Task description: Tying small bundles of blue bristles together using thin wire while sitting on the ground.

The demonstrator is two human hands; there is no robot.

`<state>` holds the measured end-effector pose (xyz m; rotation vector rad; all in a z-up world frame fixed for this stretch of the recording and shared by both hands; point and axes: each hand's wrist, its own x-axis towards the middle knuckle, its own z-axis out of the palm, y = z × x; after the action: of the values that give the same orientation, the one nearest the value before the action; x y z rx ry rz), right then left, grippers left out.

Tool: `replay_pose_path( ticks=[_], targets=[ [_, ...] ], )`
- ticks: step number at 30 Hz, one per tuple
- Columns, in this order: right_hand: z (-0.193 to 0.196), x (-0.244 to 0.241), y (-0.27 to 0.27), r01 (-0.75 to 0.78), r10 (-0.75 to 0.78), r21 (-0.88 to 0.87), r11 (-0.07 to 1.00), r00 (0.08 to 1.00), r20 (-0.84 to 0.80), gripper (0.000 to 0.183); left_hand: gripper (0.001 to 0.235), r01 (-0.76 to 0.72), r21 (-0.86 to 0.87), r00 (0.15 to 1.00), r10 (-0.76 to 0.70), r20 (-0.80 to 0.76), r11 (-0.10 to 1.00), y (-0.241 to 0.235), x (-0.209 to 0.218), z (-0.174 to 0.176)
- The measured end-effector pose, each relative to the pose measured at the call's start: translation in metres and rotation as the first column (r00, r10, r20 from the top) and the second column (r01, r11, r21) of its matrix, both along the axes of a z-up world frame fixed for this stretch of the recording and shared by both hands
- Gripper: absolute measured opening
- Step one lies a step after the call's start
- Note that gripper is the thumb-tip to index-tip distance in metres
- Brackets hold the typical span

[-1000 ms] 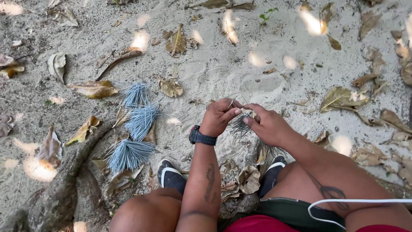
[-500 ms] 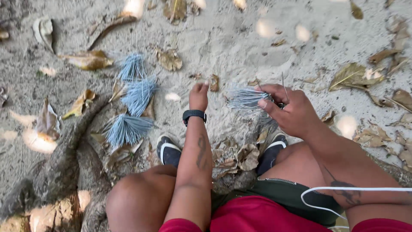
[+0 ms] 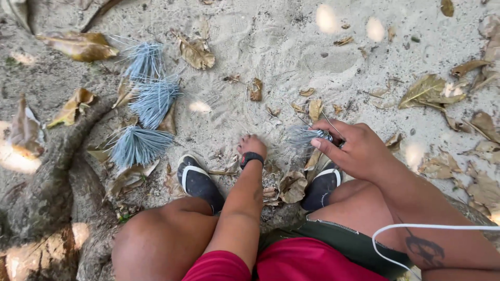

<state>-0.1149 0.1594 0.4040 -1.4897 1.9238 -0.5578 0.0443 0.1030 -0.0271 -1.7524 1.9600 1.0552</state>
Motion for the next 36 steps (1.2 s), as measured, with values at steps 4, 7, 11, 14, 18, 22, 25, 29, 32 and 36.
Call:
replay_pose_path(
  ticks=[4, 7, 11, 14, 18, 22, 25, 29, 32, 36],
  targets=[
    [-0.009, -0.008, -0.006, 0.089, -0.087, 0.07, 0.994, 0.996, -0.026, 0.027, 0.036, -0.192, -0.105, 0.955, 0.162, -0.248, 0.976, -0.03, -0.035, 0.005],
    [-0.018, -0.018, -0.009, 0.136, -0.133, 0.092, 0.986, 0.991, -0.033, 0.027, 0.031, -0.298, -0.111, 0.85, 0.211, -0.482, 0.948, -0.052, -0.051, 0.045],
    [-0.03, -0.027, -0.015, 0.143, -0.135, 0.107, 0.984, 0.988, -0.078, 0.025, 0.017, -0.409, -0.073, 0.635, 0.226, -0.739, 0.91, -0.075, -0.059, 0.109],
    [-0.033, -0.027, -0.014, 0.169, -0.157, 0.121, 0.978, 0.982, -0.104, 0.027, 0.02, -0.446, 0.047, 0.454, 0.272, -0.848, 0.894, -0.084, -0.07, 0.137],
    [-0.031, -0.02, -0.014, 0.197, -0.184, 0.121, 0.973, 0.976, -0.113, 0.027, 0.028, -0.412, 0.088, 0.303, 0.228, -0.925, 0.907, -0.097, -0.06, 0.205],
    [-0.029, -0.015, -0.016, 0.186, -0.176, 0.133, 0.974, 0.981, -0.084, 0.027, 0.028, -0.21, 0.281, -0.168, 0.249, -0.954, 0.936, -0.104, -0.047, 0.238],
    [-0.027, -0.011, -0.015, 0.191, -0.182, 0.141, 0.971, 0.98, -0.075, 0.028, 0.024, -0.122, 0.294, -0.261, 0.255, -0.931, 0.948, -0.101, -0.035, 0.264],
    [-0.03, -0.013, -0.018, 0.192, -0.181, 0.139, 0.971, 0.979, -0.088, 0.029, 0.017, -0.106, 0.239, -0.27, 0.204, -0.941, 0.965, -0.103, -0.033, 0.271],
    [-0.029, -0.012, -0.018, 0.185, -0.172, 0.15, 0.971, 0.981, -0.094, 0.029, 0.017, -0.056, 0.274, -0.264, 0.25, -0.932, 0.96, -0.1, -0.041, 0.258],
    [-0.026, -0.01, -0.022, 0.191, -0.177, 0.181, 0.965, 0.98, -0.094, 0.03, 0.018, 0.02, 0.378, -0.311, 0.365, -0.877, 0.926, -0.099, -0.046, 0.258]
  ],
)
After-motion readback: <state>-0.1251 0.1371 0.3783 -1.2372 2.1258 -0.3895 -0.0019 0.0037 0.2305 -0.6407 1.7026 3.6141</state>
